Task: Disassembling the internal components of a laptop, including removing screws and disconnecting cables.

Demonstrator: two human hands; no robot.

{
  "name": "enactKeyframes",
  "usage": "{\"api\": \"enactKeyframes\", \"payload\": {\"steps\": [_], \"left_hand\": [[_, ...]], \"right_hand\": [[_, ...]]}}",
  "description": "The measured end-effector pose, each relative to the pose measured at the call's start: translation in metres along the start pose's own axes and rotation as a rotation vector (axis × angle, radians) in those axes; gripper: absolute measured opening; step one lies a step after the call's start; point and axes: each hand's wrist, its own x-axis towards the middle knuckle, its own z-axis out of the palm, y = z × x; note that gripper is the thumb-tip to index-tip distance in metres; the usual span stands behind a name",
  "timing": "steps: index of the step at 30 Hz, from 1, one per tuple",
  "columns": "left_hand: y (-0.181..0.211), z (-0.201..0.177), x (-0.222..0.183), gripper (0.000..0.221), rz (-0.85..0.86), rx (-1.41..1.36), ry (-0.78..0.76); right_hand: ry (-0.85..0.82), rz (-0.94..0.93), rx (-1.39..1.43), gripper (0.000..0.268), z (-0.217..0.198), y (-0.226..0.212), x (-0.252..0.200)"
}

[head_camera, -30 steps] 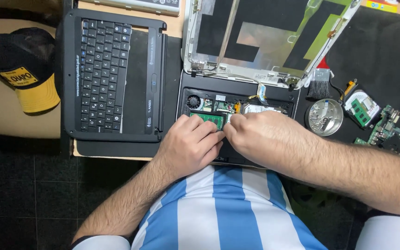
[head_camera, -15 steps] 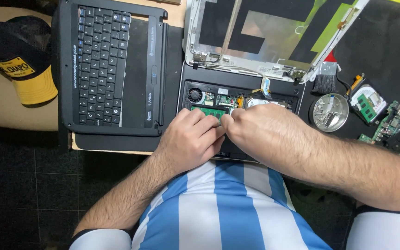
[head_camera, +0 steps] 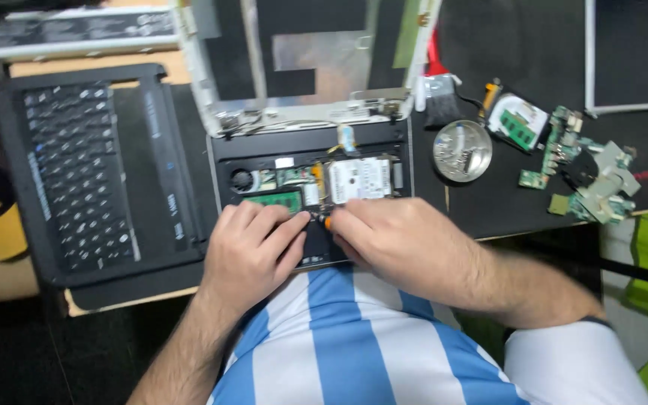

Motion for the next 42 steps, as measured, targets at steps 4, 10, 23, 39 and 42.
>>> {"api": "enactKeyframes", "payload": {"steps": [4, 10, 23, 39, 42], "left_hand": [[0.005, -0.004, 0.008, 0.019, 0.023, 0.04, -0.059], [0.01, -0.015, 0.022, 0.03, 0.082, 0.126, -0.3], [0.01, 0.01, 0.051, 0.036, 0.115, 0.179, -0.148], [0.006, 0.012, 0.049, 0.025, 0.061, 0.09, -0.206], [0.006, 0.012, 0.049, 0.025, 0.062, 0.089, -0.217]], "right_hand": [[0.294, 0.157, 0.503, 0.008, 0.024, 0.004, -0.044], [0.675, 0.263, 0.701, 0.019, 0.08, 0.029, -0.123], [1.157, 0.537, 0.31, 0.026, 0.089, 0.127, -0.151], [1.094, 0.6, 0.288, 0.019, 0.104, 0.126, -0.162], [1.075, 0.589, 0.305, 0.02, 0.106, 0.127, -0.166]]}}
